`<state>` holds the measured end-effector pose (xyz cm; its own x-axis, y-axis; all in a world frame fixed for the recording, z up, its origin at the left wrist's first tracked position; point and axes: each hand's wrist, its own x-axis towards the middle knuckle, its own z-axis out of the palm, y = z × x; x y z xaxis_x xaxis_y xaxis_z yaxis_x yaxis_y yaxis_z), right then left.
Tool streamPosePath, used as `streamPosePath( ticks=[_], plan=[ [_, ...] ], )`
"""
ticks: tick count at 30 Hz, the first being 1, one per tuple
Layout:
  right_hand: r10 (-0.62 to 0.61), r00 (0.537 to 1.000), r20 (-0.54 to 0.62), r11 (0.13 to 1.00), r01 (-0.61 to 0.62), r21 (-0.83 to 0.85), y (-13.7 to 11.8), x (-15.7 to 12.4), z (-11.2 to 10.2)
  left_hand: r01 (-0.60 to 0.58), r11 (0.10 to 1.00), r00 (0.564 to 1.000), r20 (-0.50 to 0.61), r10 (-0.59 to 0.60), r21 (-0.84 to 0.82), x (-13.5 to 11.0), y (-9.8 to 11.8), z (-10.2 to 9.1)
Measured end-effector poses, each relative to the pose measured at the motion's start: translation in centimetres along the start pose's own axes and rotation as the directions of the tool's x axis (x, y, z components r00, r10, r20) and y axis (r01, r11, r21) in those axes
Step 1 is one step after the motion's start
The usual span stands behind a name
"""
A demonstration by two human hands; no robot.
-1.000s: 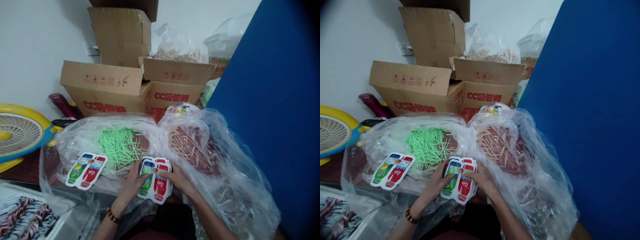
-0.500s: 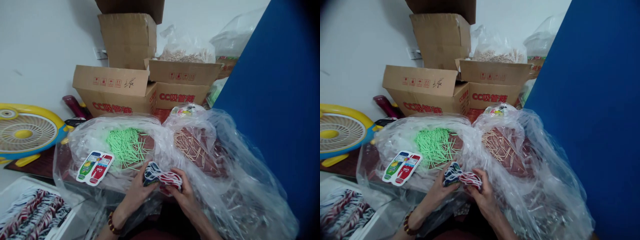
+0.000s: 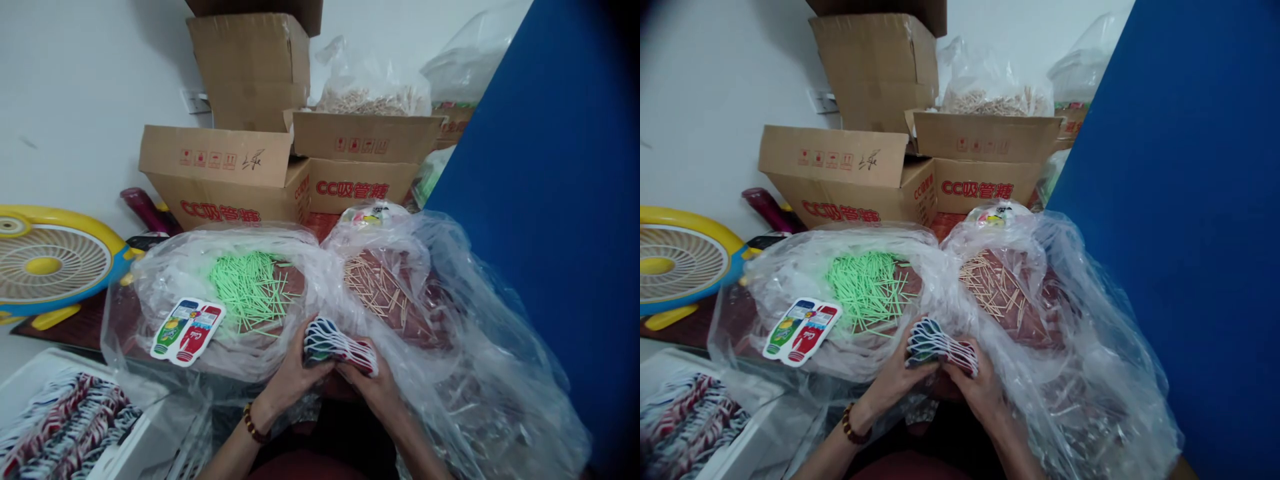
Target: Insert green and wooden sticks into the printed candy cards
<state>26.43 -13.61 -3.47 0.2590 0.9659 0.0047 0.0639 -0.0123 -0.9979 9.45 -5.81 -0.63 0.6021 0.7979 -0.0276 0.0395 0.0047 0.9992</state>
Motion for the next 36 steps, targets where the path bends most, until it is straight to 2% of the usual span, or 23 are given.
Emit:
streamPosePath(
  ticks=[3, 6, 9, 13, 17, 19, 24, 28, 31, 34, 36],
  plan=[
    [-0.045, 0.999, -0.008, 0.996, 0.044, -0.073, -1.8, 0.2, -0.2, -0.026, 1.000, 0.997, -0.075, 0.025, -0.005, -0.5, 1.0, 0.2],
    [-0.031, 0.997, 0.073, 0.995, 0.038, -0.096, -2.6, 0.2, -1.0, -0.007, 0.999, 0.999, -0.049, 0.005, -0.039, -1.0, 1.0, 0.0],
    [0.000, 0.991, 0.137, 0.999, 0.007, -0.047, -1.4, 0.0, -1.5, 0.023, 0.999, 1.000, -0.019, -0.024, -0.032, -1.1, 0.1, -0.3],
    [0.005, 0.996, 0.087, 1.000, -0.005, 0.000, 0.4, 0.1, -1.1, -0.011, 1.000, 1.000, 0.003, 0.011, -0.022, -0.5, -0.4, 0.0],
    [-0.081, 0.996, 0.021, 0.996, 0.082, -0.020, -0.3, 0.4, -0.5, -0.014, 0.997, 1.000, 0.004, 0.014, -0.074, -0.3, 1.0, 0.4],
    [-0.097, 0.994, 0.047, 0.995, 0.098, -0.033, -0.8, 0.4, -0.5, -0.008, 0.998, 1.000, -0.005, 0.007, -0.070, -0.5, 1.3, 0.2],
    [-0.019, 0.994, 0.112, 0.992, 0.033, -0.124, -0.3, 0.1, -0.7, 0.034, 0.998, 0.998, -0.042, -0.036, -0.055, -0.6, -0.4, -0.4],
    [0.001, 0.989, 0.150, 0.999, 0.005, -0.039, 0.2, 0.2, -0.9, 0.042, 0.998, 0.998, -0.035, -0.043, -0.040, -0.3, -1.8, -0.5],
    [-0.020, 0.985, 0.170, 1.000, 0.019, 0.008, 0.4, 0.7, -0.5, 0.041, 0.997, 0.996, -0.070, -0.045, -0.062, 0.0, -1.8, -0.3],
    [-0.052, 0.990, 0.132, 0.998, 0.056, -0.029, 0.5, 1.4, 0.1, 0.020, 0.994, 0.992, -0.122, -0.033, -0.105, 0.5, -1.2, -0.1],
    [-0.064, 0.992, 0.112, 0.995, 0.072, -0.070, 0.1, 1.9, 0.5, -0.017, 0.989, 0.993, -0.118, 0.000, -0.146, 0.8, -0.5, -0.2]
  ],
)
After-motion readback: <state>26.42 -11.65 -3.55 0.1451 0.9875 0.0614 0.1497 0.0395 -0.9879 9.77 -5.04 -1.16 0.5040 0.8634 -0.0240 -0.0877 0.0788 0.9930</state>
